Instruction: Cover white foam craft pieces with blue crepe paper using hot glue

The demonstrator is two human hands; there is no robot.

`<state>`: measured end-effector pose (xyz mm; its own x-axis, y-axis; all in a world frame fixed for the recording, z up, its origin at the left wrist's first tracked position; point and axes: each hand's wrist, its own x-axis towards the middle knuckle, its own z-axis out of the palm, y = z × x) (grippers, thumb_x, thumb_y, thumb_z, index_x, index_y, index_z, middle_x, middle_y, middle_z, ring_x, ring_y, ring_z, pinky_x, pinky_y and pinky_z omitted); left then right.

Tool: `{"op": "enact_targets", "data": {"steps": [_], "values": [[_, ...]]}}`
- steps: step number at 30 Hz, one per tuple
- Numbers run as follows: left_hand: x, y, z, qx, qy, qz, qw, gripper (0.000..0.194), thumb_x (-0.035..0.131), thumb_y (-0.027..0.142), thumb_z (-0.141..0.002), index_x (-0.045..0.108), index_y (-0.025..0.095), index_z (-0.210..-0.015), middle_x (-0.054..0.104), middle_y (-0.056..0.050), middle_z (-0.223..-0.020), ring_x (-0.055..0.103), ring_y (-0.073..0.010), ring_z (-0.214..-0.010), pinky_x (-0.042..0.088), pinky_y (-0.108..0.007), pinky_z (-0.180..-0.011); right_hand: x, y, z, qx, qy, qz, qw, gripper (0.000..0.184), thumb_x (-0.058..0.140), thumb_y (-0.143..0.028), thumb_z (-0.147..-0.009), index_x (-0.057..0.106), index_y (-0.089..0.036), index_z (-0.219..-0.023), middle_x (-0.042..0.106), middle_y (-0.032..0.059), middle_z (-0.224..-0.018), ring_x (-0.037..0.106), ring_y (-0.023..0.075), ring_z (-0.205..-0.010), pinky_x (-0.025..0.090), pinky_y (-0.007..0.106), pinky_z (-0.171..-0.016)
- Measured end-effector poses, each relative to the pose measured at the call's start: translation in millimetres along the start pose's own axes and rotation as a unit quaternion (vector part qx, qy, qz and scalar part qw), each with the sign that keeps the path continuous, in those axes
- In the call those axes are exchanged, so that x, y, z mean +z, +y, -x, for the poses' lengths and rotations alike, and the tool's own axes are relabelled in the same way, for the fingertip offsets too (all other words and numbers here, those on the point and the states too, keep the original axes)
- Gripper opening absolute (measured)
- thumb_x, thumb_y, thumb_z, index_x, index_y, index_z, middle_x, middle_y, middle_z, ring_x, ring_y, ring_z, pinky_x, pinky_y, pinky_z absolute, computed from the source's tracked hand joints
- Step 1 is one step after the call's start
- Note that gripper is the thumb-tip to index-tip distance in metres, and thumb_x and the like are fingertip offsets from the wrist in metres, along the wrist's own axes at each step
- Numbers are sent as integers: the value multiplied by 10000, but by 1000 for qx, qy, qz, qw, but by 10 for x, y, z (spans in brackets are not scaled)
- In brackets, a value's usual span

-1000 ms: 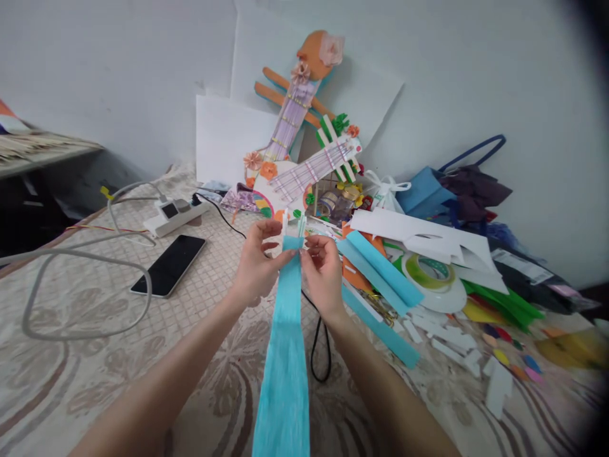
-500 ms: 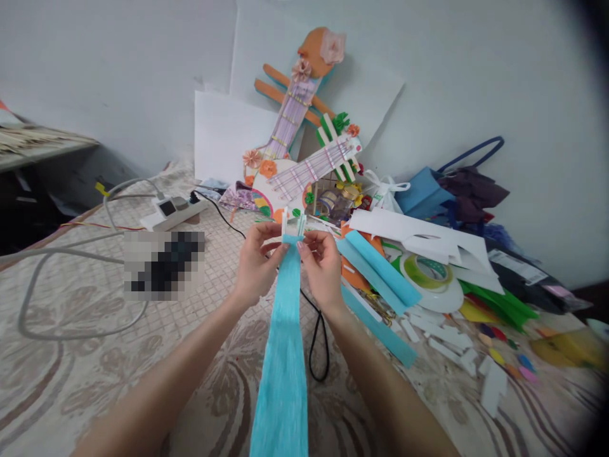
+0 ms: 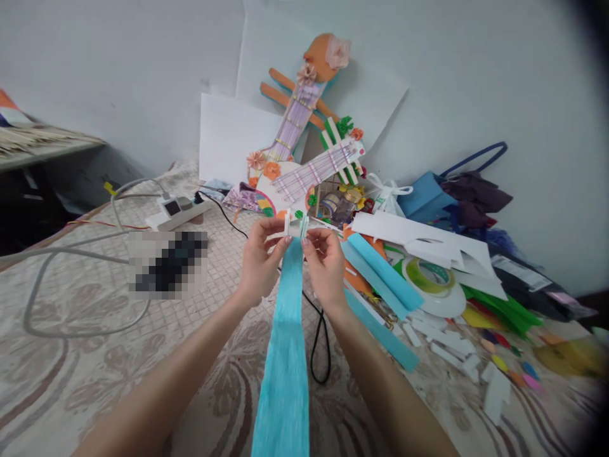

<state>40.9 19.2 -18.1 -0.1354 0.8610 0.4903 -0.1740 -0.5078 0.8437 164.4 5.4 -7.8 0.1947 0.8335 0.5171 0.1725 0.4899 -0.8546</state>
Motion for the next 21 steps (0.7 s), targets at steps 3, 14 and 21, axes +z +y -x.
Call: {"op": "enact_targets", "data": {"steps": [3, 14, 21], "values": [[-7, -33, 10, 2, 0, -2, 1000, 244, 686, 297, -858, 574, 217, -1060, 621, -61, -1103, 612, -195, -1068, 516, -327, -885, -1, 1, -1, 1, -2, 6, 1000, 176, 640, -333, -876, 578, -202, -975, 610, 22, -920, 587, 153, -793, 499, 289, -678], [-26, -85, -33, 34, -25, -24, 999, 446, 772, 268, -779, 543, 265, -1162, 590, -58, -1226, 564, -227, -1190, 463, -389, -994, -9, 19, 7, -1, -9, 10, 1000, 166, 642, -321, -878, 570, -209, -978, 614, 23, -934, 593, 150, -797, 504, 286, -681], [-28, -140, -10, 19, -32, 11, 999, 360, 707, 298, -849, 550, 263, -1171, 584, -64, -1201, 562, -225, -1183, 473, -388, -995, 4, 4, 25, 7, -6, 8, 1000, 153, 642, -310, -878, 573, -210, -971, 628, 18, -912, 599, 145, -783, 507, 272, -654]]}}
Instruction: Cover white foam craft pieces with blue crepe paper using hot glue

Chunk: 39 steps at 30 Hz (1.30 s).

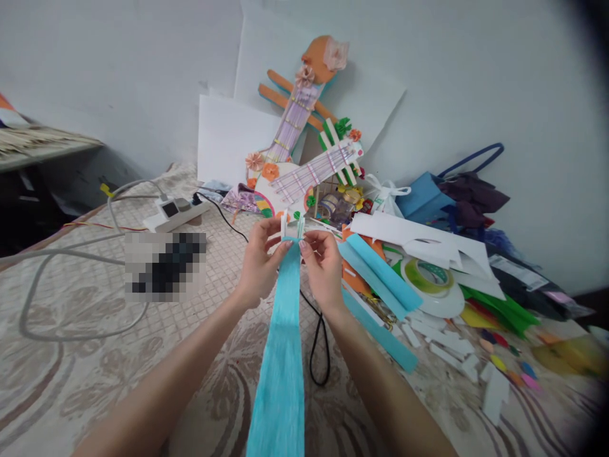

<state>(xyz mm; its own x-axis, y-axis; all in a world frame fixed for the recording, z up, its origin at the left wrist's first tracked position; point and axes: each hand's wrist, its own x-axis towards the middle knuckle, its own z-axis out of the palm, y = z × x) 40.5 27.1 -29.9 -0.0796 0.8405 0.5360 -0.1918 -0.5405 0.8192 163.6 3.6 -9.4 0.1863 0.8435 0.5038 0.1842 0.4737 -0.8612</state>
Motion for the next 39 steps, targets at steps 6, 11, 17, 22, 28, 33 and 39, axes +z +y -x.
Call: {"op": "enact_targets", "data": {"steps": [6, 11, 17, 22, 28, 33, 39], "values": [[-5, 39, 9, 6, -16, 1, 1000, 307, 642, 324, -903, 556, 265, -1192, 590, -69, -1243, 560, -224, -1203, 464, -380, -1002, 5, 7, -7, 1, 0, -3, 1000, 142, 627, -303, -886, 577, -206, -977, 624, 24, -928, 599, 147, -797, 510, 277, -663], [-25, 44, 5, 10, -20, 3, 1000, 324, 657, 323, -892, 548, 264, -1191, 591, -69, -1265, 577, -222, -1181, 457, -385, -1005, -13, -20, 24, -1, 5, 1, 1000, 134, 591, -328, -911, 571, -213, -975, 622, 26, -921, 599, 154, -802, 512, 285, -667], [-47, -12, -14, 0, -18, -9, 1000, 459, 778, 276, -776, 546, 270, -1172, 597, -55, -1229, 579, -232, -1175, 467, -390, -984, 53, -40, 191, -30, 45, 20, 998, 143, 599, -282, -903, 550, -216, -1021, 597, 44, -994, 592, 150, -819, 517, 308, -727], [-95, -6, -59, 16, -12, -7, 1000, 459, 785, 268, -766, 547, 279, -1158, 620, -36, -1164, 600, -209, -1120, 479, -371, -956, -53, -242, 524, -107, 31, 29, 993, 108, 520, -153, -934, 583, -227, -981, 579, 28, -913, 582, 156, -832, 510, 301, -723], [-169, 18, -75, 5, -34, -32, 999, 584, 820, 262, -710, 505, 277, -1202, 654, -41, -1130, 622, -224, -1091, 480, -407, -955, -554, -502, 1045, -187, -151, 67, 968, 281, 501, -41, -907, 585, -231, -1096, 626, 41, -916, 607, 161, -819, 511, 279, -682], [-101, 76, 16, -15, -65, -51, 996, 526, 765, 282, -778, 503, 252, -1233, 656, -79, -1155, 617, -236, -1129, 456, -450, -1012, -762, -366, 1190, -52, -59, 40, 996, 182, 482, -148, -960, 594, -286, -1001, 588, 13, -829, 578, 178, -760, 474, 304, -653], [-41, 146, -5, -64, -25, 5, 998, 347, 730, 393, -813, 638, 226, -1103, 652, -93, -1224, 599, -235, -1158, 453, -400, -1005, -665, -336, 1166, -22, -118, 27, 992, 247, 404, -182, -1003, 619, -288, -1062, 626, 32, -941, 596, 182, -908, 477, 316, -789]]}}
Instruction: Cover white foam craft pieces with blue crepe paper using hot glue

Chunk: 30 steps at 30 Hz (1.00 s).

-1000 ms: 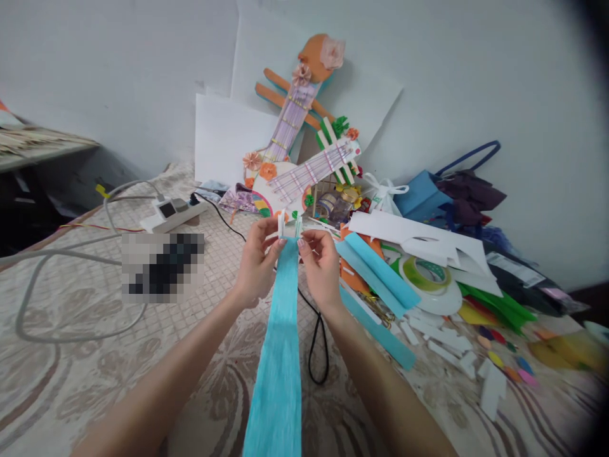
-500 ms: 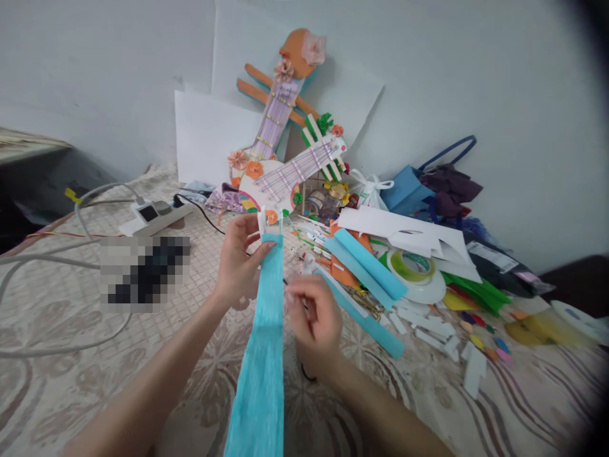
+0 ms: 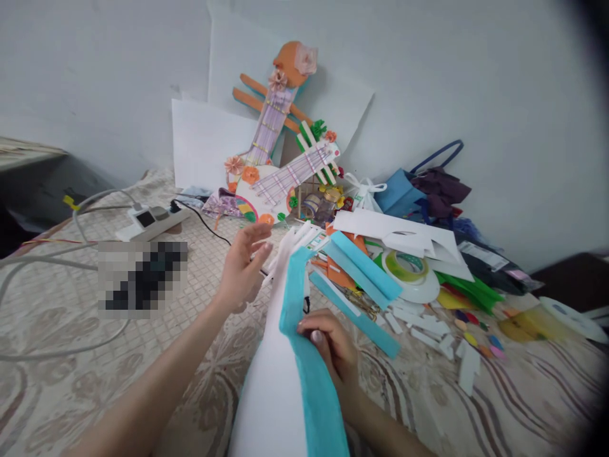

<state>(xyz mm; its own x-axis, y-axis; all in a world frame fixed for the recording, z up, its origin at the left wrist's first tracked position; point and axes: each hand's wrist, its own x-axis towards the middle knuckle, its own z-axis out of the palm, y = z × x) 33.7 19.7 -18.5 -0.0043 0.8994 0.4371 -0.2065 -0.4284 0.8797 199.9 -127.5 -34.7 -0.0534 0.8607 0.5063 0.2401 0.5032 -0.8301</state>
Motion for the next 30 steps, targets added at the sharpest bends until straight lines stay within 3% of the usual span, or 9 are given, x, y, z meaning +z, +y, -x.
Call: {"op": "enact_targets", "data": {"steps": [4, 6, 9, 12, 15, 24, 30], "values": [[-83, 3, -79, -83, 62, 97, 990, 269, 699, 457, -823, 700, 188, -831, 695, -82, -1180, 644, -201, -1057, 499, -353, -932, 44, -24, -38, -23, -18, -14, 999, 253, 411, -169, -1000, 627, -279, -1075, 639, 35, -962, 604, 176, -933, 473, 313, -823], [-144, 12, -112, -93, 71, 116, 986, 295, 710, 466, -806, 679, 176, -760, 711, -86, -1147, 660, -193, -1019, 519, -341, -893, 56, -37, -53, -29, -20, -17, 999, 255, 410, -166, -1000, 631, -274, -1068, 645, 35, -949, 607, 173, -924, 477, 307, -813], [-223, 47, -149, -101, 79, 140, 982, 301, 790, 440, -725, 645, 175, -721, 740, -60, -937, 678, -161, -867, 538, -304, -799, 74, -56, -68, -31, -17, -20, 999, 252, 410, -170, -999, 639, -264, -1048, 646, 41, -923, 614, 176, -902, 488, 305, -782], [-258, 93, -185, -86, 85, 151, 981, 325, 858, 371, -649, 593, 185, -665, 656, 19, -679, 582, -86, -608, 494, -219, -624, 98, -73, -82, -35, -8, -24, 999, 254, 407, -185, -999, 648, -257, -1030, 641, 51, -896, 622, 186, -870, 500, 314, -741], [-251, 128, -235, -63, 78, 151, 983, 331, 853, 359, -668, 565, 196, -660, 537, 60, -560, 452, -63, -504, 408, -183, -512, 131, -90, -109, -44, -8, -32, 998, 257, 406, -186, -996, 653, -252, -1023, 638, 52, -884, 624, 181, -847, 504, 311, -726], [-263, 170, -461, -90, 54, 145, 984, 241, 827, 285, -704, 614, 176, -671, 579, 19, -645, 500, -69, -561, 436, -166, -520, 252, -60, -263, -120, -40, -15, 992, 239, 416, -170, -979, 643, -222, -1032, 664, 58, -862, 641, 184, -811, 526, 320, -701], [-314, 271, -451, -130, 29, 163, 978, 293, 843, 271, -662, 572, 161, -674, 645, -6, -672, 432, -32, -472, 356, -142, -429, 206, -31, -273, -179, -68, -9, 982, 274, 374, -261, -1007, 623, -219, -1112, 680, 90, -925, 651, 210, -876, 544, 359, -744]]}}
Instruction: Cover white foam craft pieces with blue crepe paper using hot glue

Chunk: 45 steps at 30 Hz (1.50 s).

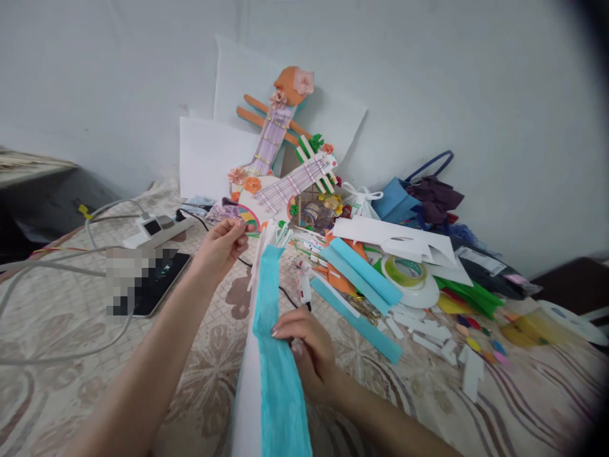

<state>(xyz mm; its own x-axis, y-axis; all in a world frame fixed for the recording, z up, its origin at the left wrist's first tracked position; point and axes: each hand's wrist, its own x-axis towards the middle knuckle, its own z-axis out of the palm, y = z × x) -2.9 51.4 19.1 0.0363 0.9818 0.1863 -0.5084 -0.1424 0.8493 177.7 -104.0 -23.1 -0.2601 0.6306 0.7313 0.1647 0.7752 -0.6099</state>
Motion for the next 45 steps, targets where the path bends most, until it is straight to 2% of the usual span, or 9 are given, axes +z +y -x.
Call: {"op": "enact_targets", "data": {"steps": [10, 12, 14, 16, 20, 25, 34, 41, 45], "values": [[16, 71, 53, 2, -19, -53, 998, 294, 729, 408, -813, 622, 149, -721, 290, 108, -413, 219, -20, -325, 184, -140, -320, -24, 63, 24, -9, -6, 6, 1000, 366, 296, -390, -1033, 610, -243, -1150, 684, 94, -950, 664, 217, -883, 557, 365, -728], [-26, 93, 38, 24, -5, -73, 997, 262, 763, 366, -785, 648, 139, -724, 353, 91, -420, 274, -24, -336, 207, -143, -323, -23, 73, 6, -13, -10, 4, 1000, 374, 285, -383, -1036, 612, -245, -1155, 682, 90, -936, 665, 216, -887, 558, 365, -731], [-75, 121, 20, 49, -5, -100, 994, 232, 838, 265, -700, 679, 149, -824, 585, 25, -583, 492, -51, -464, 347, -136, -398, -10, 83, 0, -19, -5, -2, 1000, 377, 285, -377, -1037, 615, -242, -1157, 677, 89, -925, 663, 214, -884, 557, 361, -729], [-118, 146, 10, 53, -66, -142, 986, 416, 874, 207, -638, 682, 189, -1007, 720, -66, -943, 671, -147, -798, 508, -187, -587, 9, 88, 8, -19, 5, -10, 1000, 372, 291, -373, -1037, 616, -240, -1162, 671, 88, -926, 658, 210, -878, 555, 356, -730], [-148, 120, 23, 38, -237, -236, 942, 623, 883, 209, -604, 630, 274, -1171, 654, -111, -1239, 618, -288, -1157, 554, -372, -841, 34, 74, 43, -7, 6, -16, 1000, 356, 299, -354, -1038, 602, -247, -1190, 666, 89, -942, 650, 212, -893, 553, 353, -735], [-88, -35, 46, 113, -192, -326, 919, 666, 872, 199, -599, 587, 272, -1197, 628, -91, -1246, 599, -279, -1171, 485, -432, -955, 41, 47, 45, -5, 17, -14, 1000, 343, 313, -350, -1037, 602, -240, -1185, 658, 93, -963, 645, 206, -907, 548, 334, -742], [79, -35, 253, 68, -183, -268, 943, 520, 761, 228, -738, 490, 258, -1181, 625, -39, -1157, 609, -211, -1091, 490, -377, -924, 48, -38, 65, 3, -30, -66, 997, 325, 349, -341, -1030, 594, -214, -1201, 631, 91, -943, 622, 168, -770, 531, 298, -664], [6, -48, 273, 60, -185, -263, 945, 472, 739, 265, -765, 494, 243, -1167, 612, -73, -1208, 591, -242, -1152, 475, -410, -951, 146, 310, -321, 176, 168, -47, 969, 30, 552, -252, -941, 575, -237, -953, 577, 3, -834, 581, 126, -690, 488, 257, -604], [-9, -44, 268, 79, -186, -293, 935, 542, 782, 264, -714, 498, 239, -1175, 622, -76, -1192, 594, -252, -1150, 467, -431, -967, 190, 482, -589, 202, 210, -65, 955, 124, 633, -297, -877, 534, -228, -904, 564, -10, -823, 581, 126, -687, 488, 246, -567]]}}
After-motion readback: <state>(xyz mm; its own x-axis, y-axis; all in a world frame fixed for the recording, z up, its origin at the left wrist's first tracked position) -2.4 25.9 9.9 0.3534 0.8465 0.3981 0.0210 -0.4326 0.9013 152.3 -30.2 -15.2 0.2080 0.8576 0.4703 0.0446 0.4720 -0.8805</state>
